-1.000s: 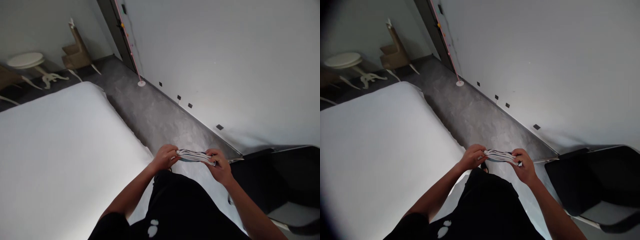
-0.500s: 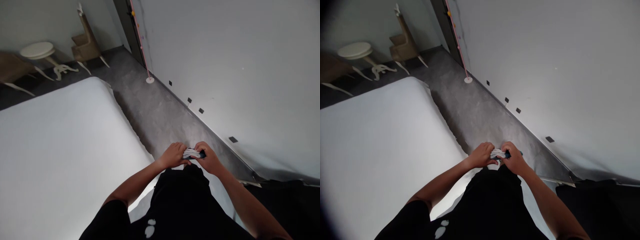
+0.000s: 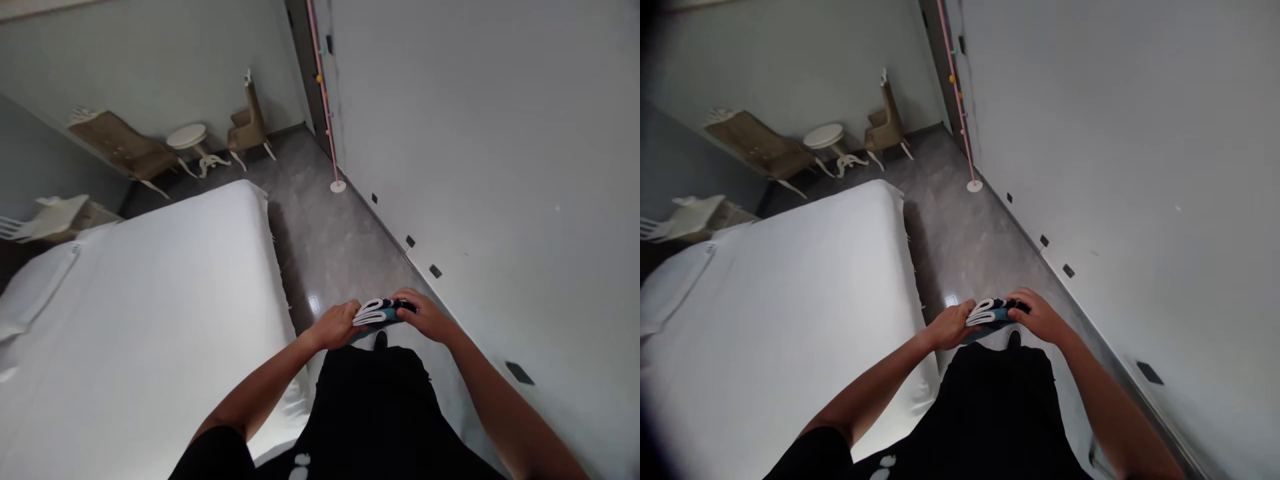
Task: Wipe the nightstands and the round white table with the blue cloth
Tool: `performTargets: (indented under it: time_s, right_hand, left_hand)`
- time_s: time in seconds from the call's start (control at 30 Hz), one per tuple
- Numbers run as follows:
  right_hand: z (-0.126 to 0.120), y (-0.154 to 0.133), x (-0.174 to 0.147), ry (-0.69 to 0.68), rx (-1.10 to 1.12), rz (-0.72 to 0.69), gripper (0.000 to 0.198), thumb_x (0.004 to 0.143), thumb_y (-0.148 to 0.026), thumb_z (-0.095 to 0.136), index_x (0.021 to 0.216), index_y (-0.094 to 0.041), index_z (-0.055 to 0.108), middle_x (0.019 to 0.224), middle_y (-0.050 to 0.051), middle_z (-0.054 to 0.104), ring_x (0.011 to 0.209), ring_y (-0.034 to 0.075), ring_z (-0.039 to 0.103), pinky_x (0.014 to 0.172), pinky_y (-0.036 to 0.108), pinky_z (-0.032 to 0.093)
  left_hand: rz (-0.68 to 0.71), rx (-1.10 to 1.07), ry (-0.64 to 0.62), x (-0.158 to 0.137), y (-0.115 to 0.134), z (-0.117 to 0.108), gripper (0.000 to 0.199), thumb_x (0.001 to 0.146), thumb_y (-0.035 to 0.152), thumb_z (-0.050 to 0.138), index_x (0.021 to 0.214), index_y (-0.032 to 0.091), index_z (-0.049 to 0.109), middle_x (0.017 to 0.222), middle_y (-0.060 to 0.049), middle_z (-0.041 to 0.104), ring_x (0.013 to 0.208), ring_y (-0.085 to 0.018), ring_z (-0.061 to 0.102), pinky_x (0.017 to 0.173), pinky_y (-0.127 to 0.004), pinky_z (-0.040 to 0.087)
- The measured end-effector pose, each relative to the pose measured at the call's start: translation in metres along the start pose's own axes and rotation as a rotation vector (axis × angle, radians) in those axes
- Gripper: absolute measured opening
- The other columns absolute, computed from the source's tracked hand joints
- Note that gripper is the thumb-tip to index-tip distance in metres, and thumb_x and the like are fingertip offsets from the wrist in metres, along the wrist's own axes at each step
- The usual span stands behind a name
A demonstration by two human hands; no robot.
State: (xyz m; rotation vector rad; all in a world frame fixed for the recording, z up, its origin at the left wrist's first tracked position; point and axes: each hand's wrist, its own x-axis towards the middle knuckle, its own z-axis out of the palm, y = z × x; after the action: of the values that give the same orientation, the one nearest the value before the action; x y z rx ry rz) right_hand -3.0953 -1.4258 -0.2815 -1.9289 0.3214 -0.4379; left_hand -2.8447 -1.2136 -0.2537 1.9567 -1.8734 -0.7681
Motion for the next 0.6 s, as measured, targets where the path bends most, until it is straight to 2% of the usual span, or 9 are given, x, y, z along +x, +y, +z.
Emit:
performTargets:
  time_s: [0.07, 0.13, 0.27, 0.37, 0.5, 0.6]
  right_hand:
    - [-0.022, 0.005, 0.029, -0.035, 0.003, -0.008, 0.051, 0.112, -0.071, 0.070, 0.130, -0.027, 0.086, 0.123, 0.013, 0.084, 0.115, 0.034, 0.080, 0.104, 0.050, 0.065]
    - [-0.034, 0.012, 0.056, -0.015, -0.010, 0.002, 0.049, 0.109, -0.067, 0.073, 0.131, -0.026, 0.086, 0.125, 0.013, 0.084, 0.117, 0.035, 0.080, 0.105, 0.052, 0.064]
    - [-0.036, 0.034, 0.106, 0.092, 0.000, 0.089, 0.047, 0.102, -0.063, 0.079, 0.126, -0.024, 0.086, 0.123, 0.014, 0.086, 0.115, 0.037, 0.082, 0.104, 0.055, 0.066]
    - [-0.032, 0.049, 0.144, 0.191, 0.028, 0.140, 0.051, 0.095, -0.062, 0.086, 0.128, -0.024, 0.086, 0.121, 0.014, 0.088, 0.112, 0.036, 0.084, 0.102, 0.053, 0.069]
    - [-0.036, 0.051, 0.209, 0.204, -0.045, 0.041, 0.044, 0.097, -0.062, 0.090, 0.122, -0.026, 0.088, 0.113, 0.011, 0.089, 0.105, 0.034, 0.086, 0.098, 0.049, 0.071]
    - [-0.042, 0.041, 0.270, 0.160, -0.150, -0.119, 0.041, 0.102, -0.064, 0.088, 0.120, -0.027, 0.089, 0.109, 0.011, 0.089, 0.101, 0.033, 0.086, 0.095, 0.047, 0.071]
  left_hand:
    - [-0.041, -0.055, 0.050, 0.019, -0.005, -0.004, 0.033, 0.108, 0.050, 0.071, 0.128, 0.026, 0.060, 0.119, -0.009, 0.081, 0.102, -0.029, 0.080, 0.094, -0.040, 0.061]
    - [-0.090, -0.111, 0.108, 0.033, -0.013, -0.005, 0.042, 0.107, 0.056, 0.068, 0.135, 0.025, 0.061, 0.126, -0.012, 0.079, 0.109, -0.031, 0.079, 0.100, -0.044, 0.062]
    - [-0.136, -0.216, 0.238, 0.053, -0.040, -0.005, 0.062, 0.109, 0.072, 0.057, 0.143, 0.021, 0.061, 0.136, -0.019, 0.076, 0.121, -0.035, 0.075, 0.109, -0.050, 0.061]
    - [-0.158, -0.252, 0.307, 0.072, -0.068, -0.014, 0.077, 0.107, 0.088, 0.048, 0.140, 0.021, 0.064, 0.128, -0.017, 0.076, 0.115, -0.035, 0.075, 0.103, -0.050, 0.062]
    - [-0.144, -0.304, 0.353, 0.109, -0.114, -0.055, 0.094, 0.100, 0.104, 0.039, 0.129, 0.020, 0.069, 0.111, -0.012, 0.076, 0.097, -0.031, 0.074, 0.091, -0.044, 0.061]
    - [-0.095, -0.384, 0.446, 0.139, -0.149, -0.103, 0.107, 0.094, 0.111, 0.042, 0.141, 0.019, 0.070, 0.117, -0.014, 0.079, 0.103, -0.031, 0.075, 0.095, -0.043, 0.061]
